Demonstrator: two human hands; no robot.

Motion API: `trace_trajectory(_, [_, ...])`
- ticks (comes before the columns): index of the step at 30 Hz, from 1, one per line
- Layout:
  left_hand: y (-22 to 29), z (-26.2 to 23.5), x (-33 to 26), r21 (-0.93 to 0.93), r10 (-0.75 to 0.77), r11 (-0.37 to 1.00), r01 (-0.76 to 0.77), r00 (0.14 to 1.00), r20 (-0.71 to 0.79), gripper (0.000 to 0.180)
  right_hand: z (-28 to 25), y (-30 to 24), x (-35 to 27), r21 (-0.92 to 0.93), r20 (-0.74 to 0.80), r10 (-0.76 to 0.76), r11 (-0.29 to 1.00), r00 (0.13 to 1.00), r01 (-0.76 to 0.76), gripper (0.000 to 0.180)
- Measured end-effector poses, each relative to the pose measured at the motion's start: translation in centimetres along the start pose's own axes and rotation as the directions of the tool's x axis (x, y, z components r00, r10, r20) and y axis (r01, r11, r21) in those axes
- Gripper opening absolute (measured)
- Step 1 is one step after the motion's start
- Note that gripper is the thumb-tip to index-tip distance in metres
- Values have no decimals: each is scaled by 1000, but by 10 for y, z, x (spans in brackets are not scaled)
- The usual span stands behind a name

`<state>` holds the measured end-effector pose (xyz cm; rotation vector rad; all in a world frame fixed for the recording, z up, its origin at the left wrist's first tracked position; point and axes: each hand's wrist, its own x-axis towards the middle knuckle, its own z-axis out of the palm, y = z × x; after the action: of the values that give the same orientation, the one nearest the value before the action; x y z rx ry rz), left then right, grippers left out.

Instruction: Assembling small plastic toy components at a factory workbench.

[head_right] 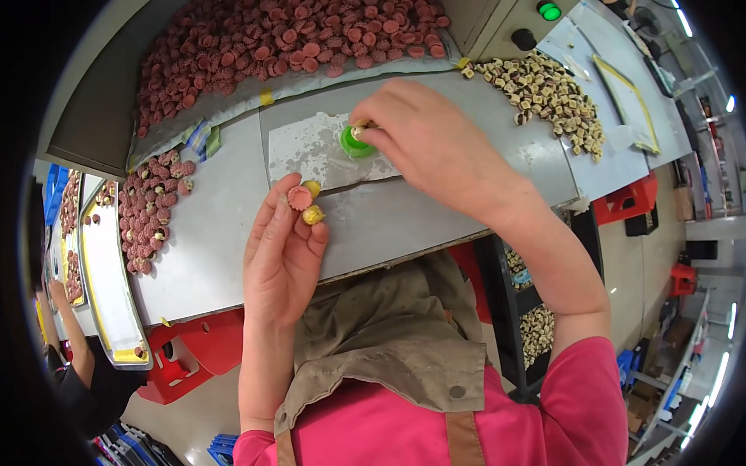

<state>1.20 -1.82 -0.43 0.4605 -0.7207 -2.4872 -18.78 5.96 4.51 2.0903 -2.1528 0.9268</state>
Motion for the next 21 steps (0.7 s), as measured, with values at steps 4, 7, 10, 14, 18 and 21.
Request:
trace_trajectory(4, [2, 2, -1, 3, -12, 1000, 12, 1000, 5, 32, 15, 7, 4, -175, 60, -56, 982, 997, 66, 17])
trace_trajectory(7, [3, 2, 1, -13, -32, 999, 32, 999, 14, 32, 20, 10, 7, -196, 5, -65, 978, 998, 65, 17])
trace_trajectory(10, [4, 2, 1, -19, -33, 999, 34, 999, 17, 32, 20, 9, 8, -180, 22, -107, 978, 994, 109, 15])
trace_trajectory(14, [3, -2, 0, -46, -39, 998, 42, 997, 68, 31, 15, 10, 5, -170, 27, -142, 975, 989, 145, 14])
trace_trajectory(18, [2, 3, -4, -8, -42, 999, 42, 998, 37, 32, 16, 13, 3, -162, -2, -131, 978, 991, 129, 13])
trace_trajectory(21, [3, 7, -6, -5, -23, 1000, 24, 1000, 18, 32, 16, 11, 1, -144, -22, -110, 984, 994, 105, 14])
